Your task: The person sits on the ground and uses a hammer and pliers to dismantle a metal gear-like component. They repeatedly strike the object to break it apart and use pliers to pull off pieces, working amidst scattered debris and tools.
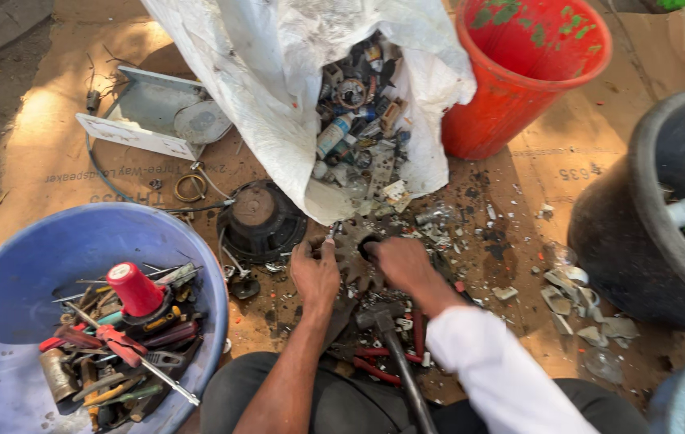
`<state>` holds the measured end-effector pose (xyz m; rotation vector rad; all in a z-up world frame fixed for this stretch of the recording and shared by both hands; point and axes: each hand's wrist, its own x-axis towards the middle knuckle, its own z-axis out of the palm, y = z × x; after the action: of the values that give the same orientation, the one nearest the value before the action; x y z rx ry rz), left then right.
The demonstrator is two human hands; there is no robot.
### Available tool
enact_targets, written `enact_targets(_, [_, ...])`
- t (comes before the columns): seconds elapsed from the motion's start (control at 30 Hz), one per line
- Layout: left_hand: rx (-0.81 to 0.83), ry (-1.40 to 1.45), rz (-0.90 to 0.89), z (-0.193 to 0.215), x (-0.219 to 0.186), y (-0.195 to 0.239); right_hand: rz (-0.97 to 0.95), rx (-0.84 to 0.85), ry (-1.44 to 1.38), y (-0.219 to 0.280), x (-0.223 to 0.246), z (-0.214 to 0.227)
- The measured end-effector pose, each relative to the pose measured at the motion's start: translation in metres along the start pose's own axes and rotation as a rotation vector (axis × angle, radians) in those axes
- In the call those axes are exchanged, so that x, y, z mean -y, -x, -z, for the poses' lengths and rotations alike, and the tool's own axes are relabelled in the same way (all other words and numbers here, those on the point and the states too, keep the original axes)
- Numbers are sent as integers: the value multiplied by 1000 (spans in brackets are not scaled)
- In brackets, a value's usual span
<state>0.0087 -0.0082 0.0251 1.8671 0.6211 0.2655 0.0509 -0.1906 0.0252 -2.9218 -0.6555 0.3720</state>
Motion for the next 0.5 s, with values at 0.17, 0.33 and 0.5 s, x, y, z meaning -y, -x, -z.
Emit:
enact_targets(0.17, [-66,190,30,13,5,-18,278,206,383,-60,-9,-23])
enact_targets(0.33, [54,344,138,17,-1,-31,124,188,138,-40,-13,-3])
enact_targets(0.5, [617,116,-34,22,-22,-3,-681,-114,-1295,30,1,1])
